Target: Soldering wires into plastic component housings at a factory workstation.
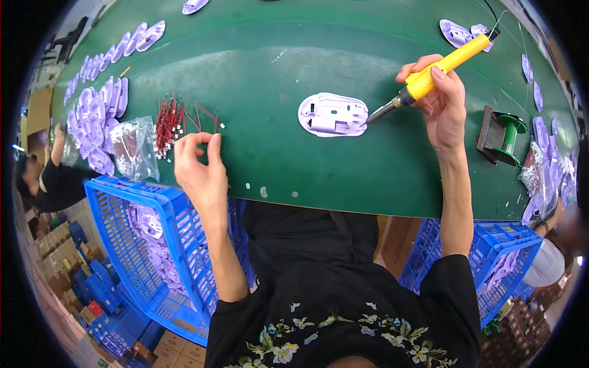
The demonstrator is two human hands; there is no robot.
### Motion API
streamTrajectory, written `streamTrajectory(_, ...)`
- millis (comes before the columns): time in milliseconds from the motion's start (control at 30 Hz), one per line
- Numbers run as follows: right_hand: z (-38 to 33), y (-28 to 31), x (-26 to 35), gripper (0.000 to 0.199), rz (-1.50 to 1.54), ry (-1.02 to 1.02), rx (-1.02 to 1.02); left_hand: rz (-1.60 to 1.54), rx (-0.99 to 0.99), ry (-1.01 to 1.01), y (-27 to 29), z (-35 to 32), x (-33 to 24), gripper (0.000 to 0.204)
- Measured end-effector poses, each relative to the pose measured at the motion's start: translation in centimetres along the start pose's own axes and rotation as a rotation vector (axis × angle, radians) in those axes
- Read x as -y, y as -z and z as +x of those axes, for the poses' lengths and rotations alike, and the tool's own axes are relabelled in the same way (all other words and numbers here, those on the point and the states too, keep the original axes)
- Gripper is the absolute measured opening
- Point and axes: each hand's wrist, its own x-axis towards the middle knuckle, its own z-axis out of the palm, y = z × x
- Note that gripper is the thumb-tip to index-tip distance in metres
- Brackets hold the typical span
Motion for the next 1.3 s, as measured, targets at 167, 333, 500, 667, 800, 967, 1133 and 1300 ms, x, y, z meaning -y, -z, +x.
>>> streamTrajectory(167,0.0,-0.4,-0.7,0.026,-0.019,-0.023,-0.006,-0.167,0.010,0.093,1.1,-0.6,-1.1,0.011)
streamTrajectory(333,0.0,-0.3,-1.3,0.027,-0.060,-0.027,-0.025,-0.366,0.184,-0.031,-0.8,-2.7,-4.3,0.008)
streamTrajectory(500,0.0,-0.7,-1.1,0.027,-0.091,-0.020,-0.023,-0.511,0.213,-0.069,-3.5,-4.8,-7.5,0.007)
streamTrajectory(667,0.1,-0.6,-1.3,0.027,-0.097,0.017,-0.014,-0.541,0.201,0.040,-5.2,-6.2,-9.2,0.014)
streamTrajectory(800,0.0,-0.6,-1.3,0.027,-0.104,0.028,-0.016,-0.461,0.118,-0.033,-5.7,-6.2,-9.7,0.019)
streamTrajectory(967,-0.1,-0.7,-1.4,0.026,-0.119,0.022,-0.021,-0.349,0.073,-0.050,-6.3,-6.2,-10.2,0.018)
streamTrajectory(1133,-0.1,-0.7,-1.3,0.027,-0.119,0.018,-0.013,-0.328,0.092,-0.063,-6.3,-6.1,-10.4,0.018)
streamTrajectory(1300,0.0,-0.6,-1.2,0.027,-0.131,0.017,-0.021,-0.285,0.114,-0.057,-6.1,-6.0,-10.6,0.016)
